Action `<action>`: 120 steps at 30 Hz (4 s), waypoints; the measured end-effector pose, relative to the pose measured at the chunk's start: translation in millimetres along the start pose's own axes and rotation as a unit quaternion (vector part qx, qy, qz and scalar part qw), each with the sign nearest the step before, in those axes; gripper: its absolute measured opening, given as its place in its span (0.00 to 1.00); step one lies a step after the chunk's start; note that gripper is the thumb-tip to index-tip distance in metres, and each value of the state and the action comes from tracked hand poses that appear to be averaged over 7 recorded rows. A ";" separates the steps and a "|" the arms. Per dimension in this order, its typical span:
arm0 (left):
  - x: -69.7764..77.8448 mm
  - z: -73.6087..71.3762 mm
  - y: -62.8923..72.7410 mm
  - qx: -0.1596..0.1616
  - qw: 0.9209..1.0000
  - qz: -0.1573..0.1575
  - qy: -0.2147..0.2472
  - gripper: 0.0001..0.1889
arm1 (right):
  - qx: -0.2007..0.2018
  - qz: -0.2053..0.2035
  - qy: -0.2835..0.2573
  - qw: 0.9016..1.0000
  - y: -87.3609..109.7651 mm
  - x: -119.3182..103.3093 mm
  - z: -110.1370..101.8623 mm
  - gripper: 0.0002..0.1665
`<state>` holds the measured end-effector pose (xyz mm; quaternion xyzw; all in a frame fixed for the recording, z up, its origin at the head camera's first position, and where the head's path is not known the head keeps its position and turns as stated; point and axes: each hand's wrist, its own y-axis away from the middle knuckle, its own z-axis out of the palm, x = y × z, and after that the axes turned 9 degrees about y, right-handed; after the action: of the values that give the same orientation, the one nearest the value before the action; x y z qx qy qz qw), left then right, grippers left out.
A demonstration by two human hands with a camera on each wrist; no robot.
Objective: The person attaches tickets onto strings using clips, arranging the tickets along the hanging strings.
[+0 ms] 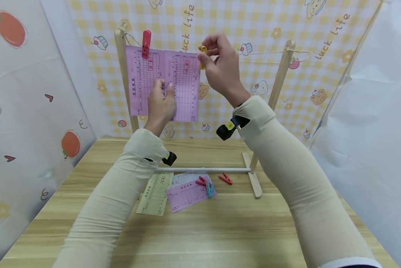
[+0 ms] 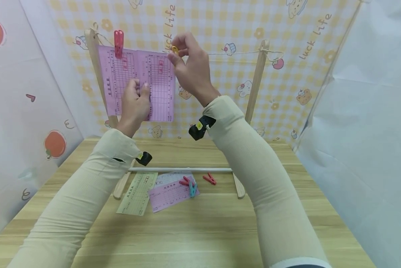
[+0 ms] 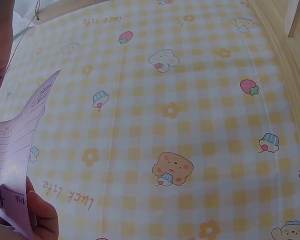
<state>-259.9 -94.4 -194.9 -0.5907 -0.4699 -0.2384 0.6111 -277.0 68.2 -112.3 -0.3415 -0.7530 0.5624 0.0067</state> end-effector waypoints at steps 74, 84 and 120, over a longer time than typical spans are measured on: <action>0.8 -1.9 -4.5 0.009 1.000 -0.028 0.000 0.16 | -0.043 0.080 -0.008 0.996 -57.0 -23.8 37.6 0.22; 1.9 -2.6 -2.0 0.012 1.000 -0.026 0.002 0.15 | -0.052 0.040 0.018 0.998 -50.9 -22.0 37.6 0.23; -2.3 -6.3 1.8 0.007 1.000 -0.029 0.000 0.15 | -0.119 0.121 -0.033 0.985 -38.8 -18.9 19.4 0.11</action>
<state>-257.6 -100.6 -196.8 -0.5723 -0.4885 -0.2531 0.6080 -289.7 36.8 -79.3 -0.4096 -0.7677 0.4761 -0.1268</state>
